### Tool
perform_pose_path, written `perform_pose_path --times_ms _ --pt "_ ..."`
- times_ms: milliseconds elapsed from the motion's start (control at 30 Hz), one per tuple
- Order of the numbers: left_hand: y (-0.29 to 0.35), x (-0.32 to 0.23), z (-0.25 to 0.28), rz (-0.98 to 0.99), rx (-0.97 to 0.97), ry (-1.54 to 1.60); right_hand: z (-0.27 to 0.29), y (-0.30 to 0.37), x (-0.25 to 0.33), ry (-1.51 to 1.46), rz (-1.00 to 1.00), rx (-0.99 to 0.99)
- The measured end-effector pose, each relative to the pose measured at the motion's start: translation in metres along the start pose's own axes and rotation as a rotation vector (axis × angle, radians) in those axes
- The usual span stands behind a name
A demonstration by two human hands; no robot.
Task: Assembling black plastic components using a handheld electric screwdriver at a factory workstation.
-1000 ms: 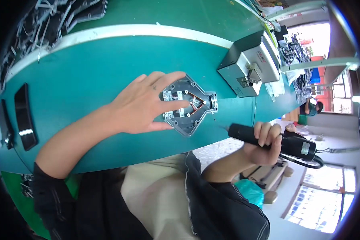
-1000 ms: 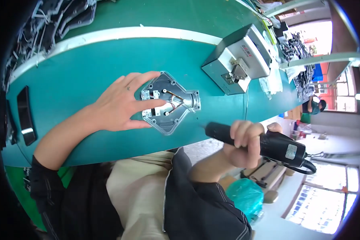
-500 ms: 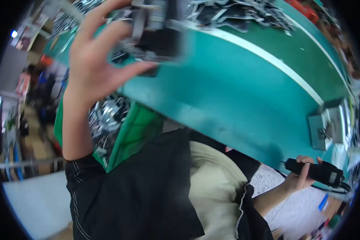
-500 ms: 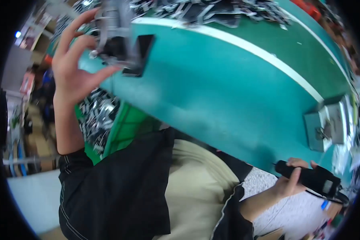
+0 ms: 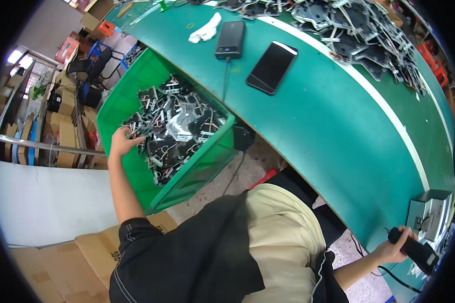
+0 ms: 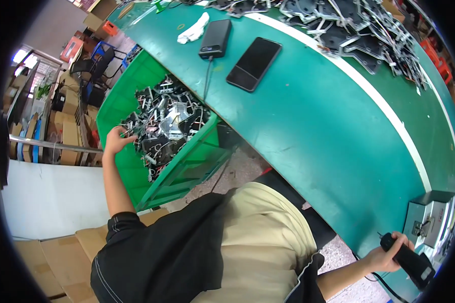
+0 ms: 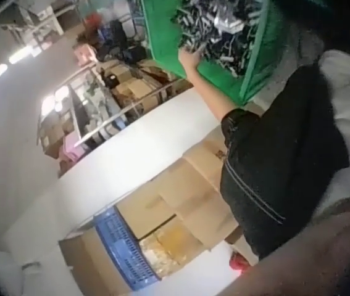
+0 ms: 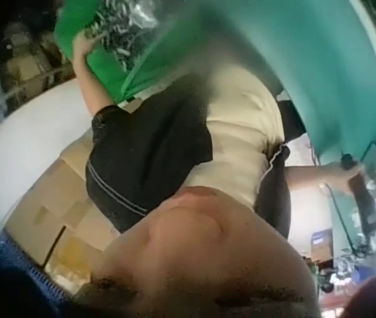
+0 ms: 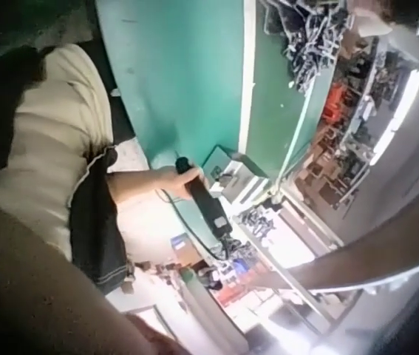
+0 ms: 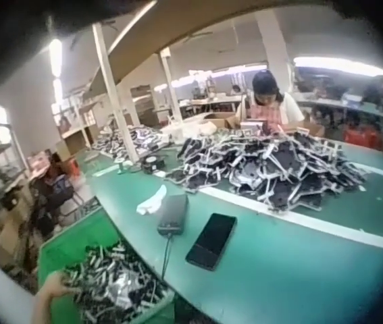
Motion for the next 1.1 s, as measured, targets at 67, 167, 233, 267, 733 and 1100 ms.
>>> perform_pose_path --times_ms 67,167,233,267,733,1100 --pt "-0.009 0.025 -0.023 0.158 -0.021 0.115 0.007 -0.002 0.002 0.011 0.002 -0.025" --pt "-0.023 0.075 -0.052 0.315 -0.143 0.269 0.007 -0.001 0.001 0.032 -0.002 -0.025" --pt "-0.042 0.100 -0.059 0.396 -0.143 0.295 0.005 0.000 0.002 0.069 -0.016 0.003" --pt "-0.050 0.116 -0.055 0.405 -0.150 0.286 0.004 0.001 0.002 0.059 -0.026 0.008" --pt "-0.125 0.017 0.045 0.139 -0.723 0.455 0.017 0.028 -0.019 0.263 0.227 0.093" --pt "-0.116 -0.448 0.084 -1.036 -0.398 0.444 0.015 0.037 -0.016 0.105 0.079 0.047"
Point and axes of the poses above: each hand's wrist, its own y-axis away from the middle knuckle, its own z-axis out of the back of the hand, x = y × z, the point moved 5 cm from there along -y, towards the middle knuckle, and after that the axes turned 1 degree about y, right-handed, at the moved point
